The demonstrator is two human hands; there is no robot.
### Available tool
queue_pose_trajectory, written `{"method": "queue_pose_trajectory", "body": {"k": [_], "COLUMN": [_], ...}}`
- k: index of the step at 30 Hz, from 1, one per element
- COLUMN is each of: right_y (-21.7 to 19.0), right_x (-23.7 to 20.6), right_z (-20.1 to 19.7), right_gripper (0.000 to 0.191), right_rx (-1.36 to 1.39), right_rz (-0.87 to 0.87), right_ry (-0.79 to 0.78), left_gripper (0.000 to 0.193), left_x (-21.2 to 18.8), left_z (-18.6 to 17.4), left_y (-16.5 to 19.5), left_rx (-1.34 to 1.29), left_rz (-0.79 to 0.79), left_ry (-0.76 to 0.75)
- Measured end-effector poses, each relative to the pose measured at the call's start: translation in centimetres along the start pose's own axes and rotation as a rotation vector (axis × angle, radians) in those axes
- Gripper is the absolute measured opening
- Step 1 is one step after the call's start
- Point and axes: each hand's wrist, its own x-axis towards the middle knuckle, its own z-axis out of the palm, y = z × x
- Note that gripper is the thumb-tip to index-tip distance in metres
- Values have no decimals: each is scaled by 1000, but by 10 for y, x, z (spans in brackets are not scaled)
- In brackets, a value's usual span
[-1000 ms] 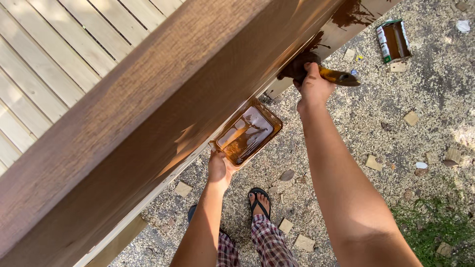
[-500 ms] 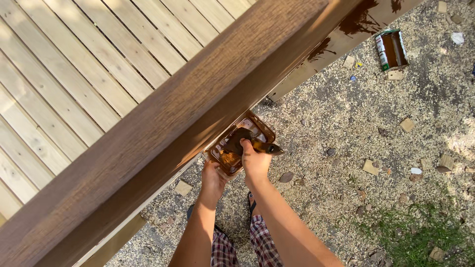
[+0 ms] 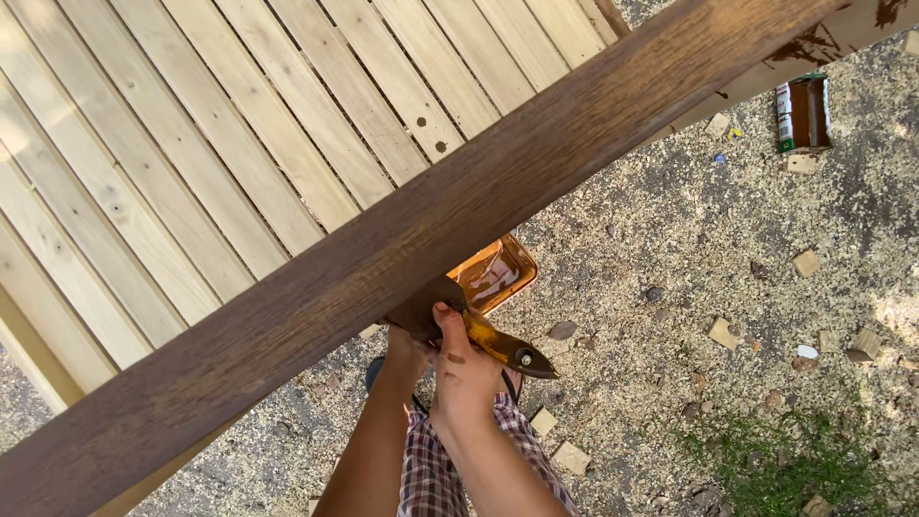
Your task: The person applies brown wood stain to the wooden slats and frame of an outdoor bench. They hold a stain tray in one hand and wipe the stain onto the wood using a cloth-wrapped applicator, working along the rails and lower boards and moving around the bench to coat new sections.
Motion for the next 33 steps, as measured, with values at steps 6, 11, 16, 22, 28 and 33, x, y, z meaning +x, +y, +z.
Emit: {"method": "queue_pose_trajectory", "body": {"k": [6, 11, 16, 22, 28, 33], "right_y": [-74, -63, 3, -66, -39, -84], "right_x": [62, 57, 12, 29, -7, 34], "right_z": [4, 7, 20, 15, 29, 15], "right_gripper": [19, 23, 40, 33, 24, 22], "right_rx": [7, 39, -189, -116, -26, -109], "right_rz": [-280, -429, -112, -342, -300, -237], "right_ry": [106, 89, -9, -10, 0, 113], "left_gripper": [58, 69, 63, 60, 37, 36], "left_x": [-21, -31, -29, -22, -23, -19], "left_z": [-17, -25, -29, -21, -18, -21], "left_y": [22, 26, 21, 21, 22, 25], "left_rx": [226, 340, 237, 336, 99, 92], "left_rz": [-208, -153, -104, -230, -179, -214], "left_ry": [207, 72, 59, 180, 254, 241]}}
